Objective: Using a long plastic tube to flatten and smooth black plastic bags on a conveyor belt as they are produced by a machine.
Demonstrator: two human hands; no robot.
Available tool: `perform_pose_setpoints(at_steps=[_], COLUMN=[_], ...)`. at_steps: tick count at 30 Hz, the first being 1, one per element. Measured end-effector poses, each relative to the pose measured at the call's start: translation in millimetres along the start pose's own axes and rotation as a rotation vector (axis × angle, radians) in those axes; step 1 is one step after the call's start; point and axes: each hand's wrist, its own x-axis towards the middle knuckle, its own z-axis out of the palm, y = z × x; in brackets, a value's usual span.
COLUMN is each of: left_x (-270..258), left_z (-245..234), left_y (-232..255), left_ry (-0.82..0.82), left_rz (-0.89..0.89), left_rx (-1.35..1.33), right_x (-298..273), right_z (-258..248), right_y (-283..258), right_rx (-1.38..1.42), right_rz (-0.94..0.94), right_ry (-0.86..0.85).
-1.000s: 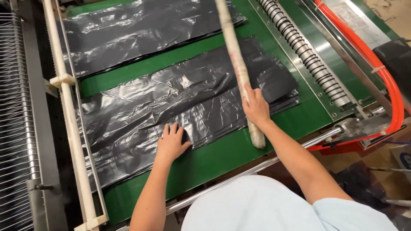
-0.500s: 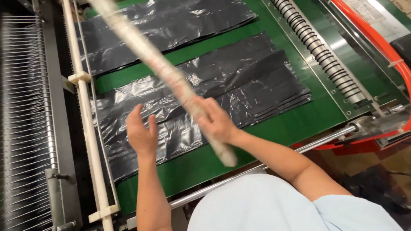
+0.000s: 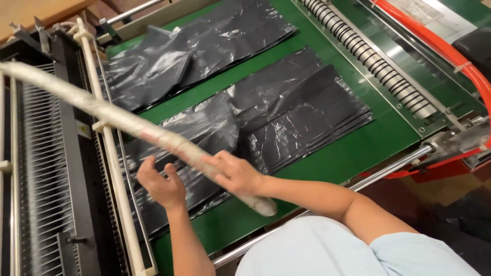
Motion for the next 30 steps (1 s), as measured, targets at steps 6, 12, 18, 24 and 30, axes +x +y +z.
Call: perform_pose_setpoints(at_steps=[6,12,18,24,30], left_x=[-21.1,-38.1,-54.3,-70.2,-21.2], left_z=[22.5,37.3,56.0,61.5,28.4], left_y=[20.8,49.2,85.2,82.2,77.1], left_ry=[-0.584,-1.158,-1.413,-1.425,-1.051], left_rz=[-0.072,-0.088,0.105,0.205,-0.031], left_rx=[0.163,0.192,0.257,0.264,-0.088], right_x=[-15.3,-48.6,-53.1,-44.4,-5.3], right_z=[-70.0,-172.6,-185.9,-163.1,-127.5], right_y=[105.9,146.1,122.2,139.6,68.6], right_rx=[-0.493,-0.846,-0.797,-0.648,-0.435], right_rz=[0.521,0.63,0.535,0.563,0.364], right_ry=[0.119,0.208,0.25,0.128,0.186])
